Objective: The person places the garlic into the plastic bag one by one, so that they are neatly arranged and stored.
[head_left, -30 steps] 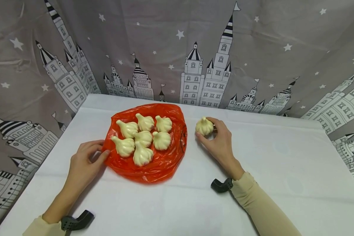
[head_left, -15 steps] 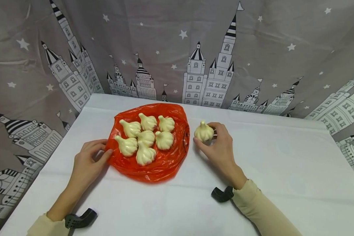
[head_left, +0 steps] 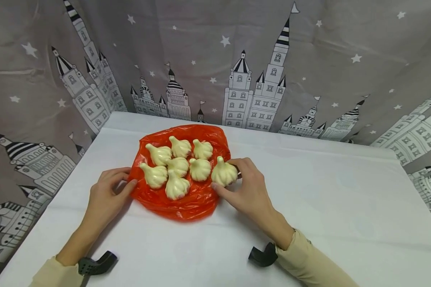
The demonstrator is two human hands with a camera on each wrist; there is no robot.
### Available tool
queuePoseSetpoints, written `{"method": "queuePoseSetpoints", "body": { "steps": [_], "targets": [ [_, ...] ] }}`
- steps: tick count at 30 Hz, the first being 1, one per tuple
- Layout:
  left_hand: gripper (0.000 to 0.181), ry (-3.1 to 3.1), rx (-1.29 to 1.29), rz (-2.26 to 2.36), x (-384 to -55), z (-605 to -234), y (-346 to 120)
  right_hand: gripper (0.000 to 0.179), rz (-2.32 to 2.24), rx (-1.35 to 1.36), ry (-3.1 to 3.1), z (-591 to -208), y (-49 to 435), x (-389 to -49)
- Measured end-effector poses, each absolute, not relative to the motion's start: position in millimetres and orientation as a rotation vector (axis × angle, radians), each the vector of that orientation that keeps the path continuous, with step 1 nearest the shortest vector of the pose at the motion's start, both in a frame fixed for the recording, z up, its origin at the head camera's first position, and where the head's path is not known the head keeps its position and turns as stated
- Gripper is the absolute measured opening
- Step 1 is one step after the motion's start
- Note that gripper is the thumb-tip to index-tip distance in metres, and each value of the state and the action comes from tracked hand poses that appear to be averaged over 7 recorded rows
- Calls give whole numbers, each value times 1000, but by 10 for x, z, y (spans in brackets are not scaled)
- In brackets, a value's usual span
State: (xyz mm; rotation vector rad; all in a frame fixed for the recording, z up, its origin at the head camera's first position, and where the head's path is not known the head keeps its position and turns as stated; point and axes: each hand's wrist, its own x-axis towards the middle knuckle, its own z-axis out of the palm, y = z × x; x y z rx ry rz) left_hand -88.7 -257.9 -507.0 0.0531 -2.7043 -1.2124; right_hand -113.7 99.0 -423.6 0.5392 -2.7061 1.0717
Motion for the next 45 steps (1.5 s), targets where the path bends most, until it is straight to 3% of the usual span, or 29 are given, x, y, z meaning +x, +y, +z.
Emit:
{"method": "queuePoseSetpoints", "body": {
  "steps": [22, 45],
  "targets": [
    [15, -2714, 71, -1217, -894, -5043, -2573, 58, 887, 596, -2811, -4447, 644, -948],
    [11, -2693, 53, -1207, -892, -5062, -2571, 65, 791, 607, -2754, -4592, 636, -968]
  ]
}}
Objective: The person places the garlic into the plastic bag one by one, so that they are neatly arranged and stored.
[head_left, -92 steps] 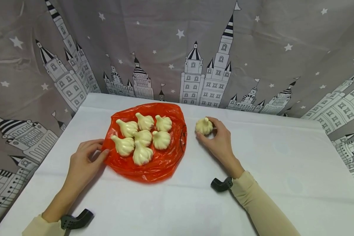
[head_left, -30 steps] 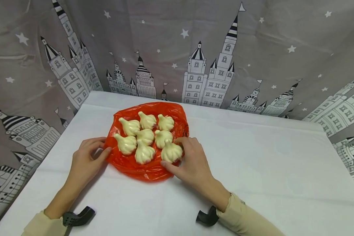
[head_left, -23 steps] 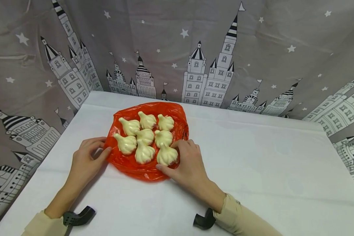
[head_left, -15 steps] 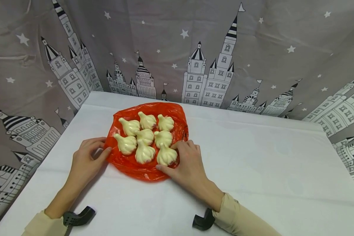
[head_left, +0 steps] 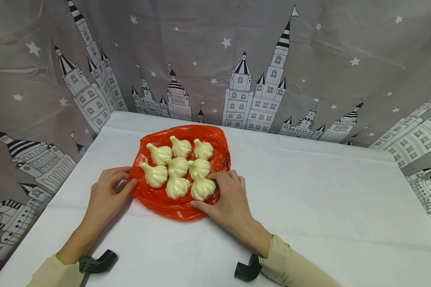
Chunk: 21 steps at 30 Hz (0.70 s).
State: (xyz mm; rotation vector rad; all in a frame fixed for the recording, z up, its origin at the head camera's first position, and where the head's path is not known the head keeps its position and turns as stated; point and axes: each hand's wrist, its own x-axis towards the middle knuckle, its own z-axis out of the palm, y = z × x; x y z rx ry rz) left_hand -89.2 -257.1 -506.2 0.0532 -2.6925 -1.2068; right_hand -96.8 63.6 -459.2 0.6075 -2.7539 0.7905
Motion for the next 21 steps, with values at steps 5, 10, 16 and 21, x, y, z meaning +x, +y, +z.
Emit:
{"method": "queuePoseSetpoints", "body": {
  "steps": [5, 10, 16, 21],
  "targets": [
    [13, -2699, 68, -1224, -883, -5054, -2585, 63, 812, 593, -2755, -4597, 632, -960],
    [13, -2690, 58, -1223, -881, -5054, -2588, 59, 857, 585, -2723, -4593, 634, -950],
    [11, -2677, 46, -1236, -886, -5034, -2591, 54, 880, 563, -2665, -4554, 665, -960],
    [10, -2666, 35, -1261, -884, -5025, -2587, 51, 905, 520, -2674, -4530, 746, -993]
  ]
}}
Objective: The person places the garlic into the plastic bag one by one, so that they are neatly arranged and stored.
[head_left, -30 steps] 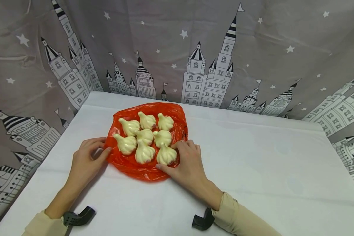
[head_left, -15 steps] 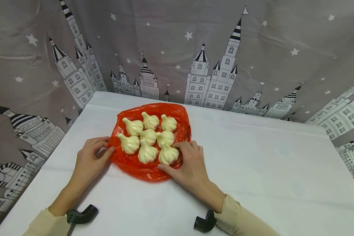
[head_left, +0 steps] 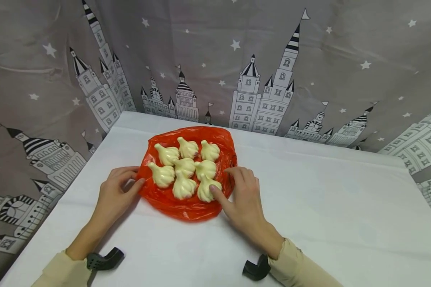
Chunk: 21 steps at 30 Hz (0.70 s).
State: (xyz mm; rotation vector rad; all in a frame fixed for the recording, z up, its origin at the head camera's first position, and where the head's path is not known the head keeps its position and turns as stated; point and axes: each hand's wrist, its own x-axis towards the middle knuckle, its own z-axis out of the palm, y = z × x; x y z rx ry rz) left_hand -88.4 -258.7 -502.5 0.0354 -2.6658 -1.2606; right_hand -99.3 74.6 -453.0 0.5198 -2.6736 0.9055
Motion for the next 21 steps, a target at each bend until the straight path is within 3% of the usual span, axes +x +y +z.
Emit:
{"method": "queuePoseSetpoints", "body": {
  "steps": [8, 21],
  "targets": [
    [11, -2693, 53, -1209, -874, -5028, -2584, 45, 938, 429, -2688, -4532, 1055, -1029],
    [11, -2678, 42, -1216, -872, -5040, -2570, 44, 853, 221, -2708, -4541, 1986, -922]
  ]
}}
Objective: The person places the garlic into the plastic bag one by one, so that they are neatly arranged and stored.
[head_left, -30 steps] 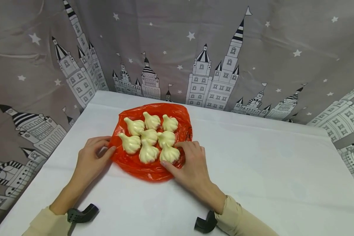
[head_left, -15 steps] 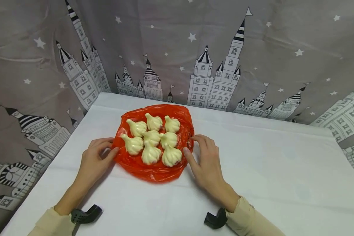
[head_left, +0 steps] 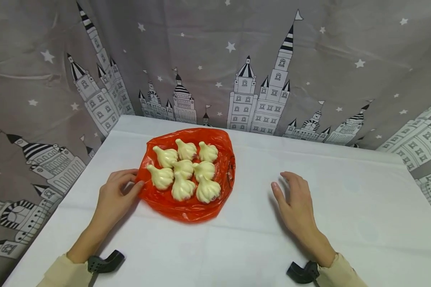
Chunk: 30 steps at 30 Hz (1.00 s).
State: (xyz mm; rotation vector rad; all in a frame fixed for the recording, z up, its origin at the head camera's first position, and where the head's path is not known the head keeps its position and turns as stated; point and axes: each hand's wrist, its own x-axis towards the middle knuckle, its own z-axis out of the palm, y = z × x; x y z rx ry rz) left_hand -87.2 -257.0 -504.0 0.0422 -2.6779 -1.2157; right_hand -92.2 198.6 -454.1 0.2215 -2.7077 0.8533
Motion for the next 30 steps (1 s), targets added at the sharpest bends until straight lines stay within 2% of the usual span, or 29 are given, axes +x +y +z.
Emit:
{"method": "queuePoseSetpoints", "body": {
  "steps": [13, 30],
  "targets": [
    [14, -2689, 14, -1232, -912, -5077, -2593, 53, 808, 208, -2772, -4579, 2245, -835],
    [41, -2721, 61, -1225, -901, -5062, -2927, 62, 665, 95, -2863, -4516, 2955, -579]
  ]
}}
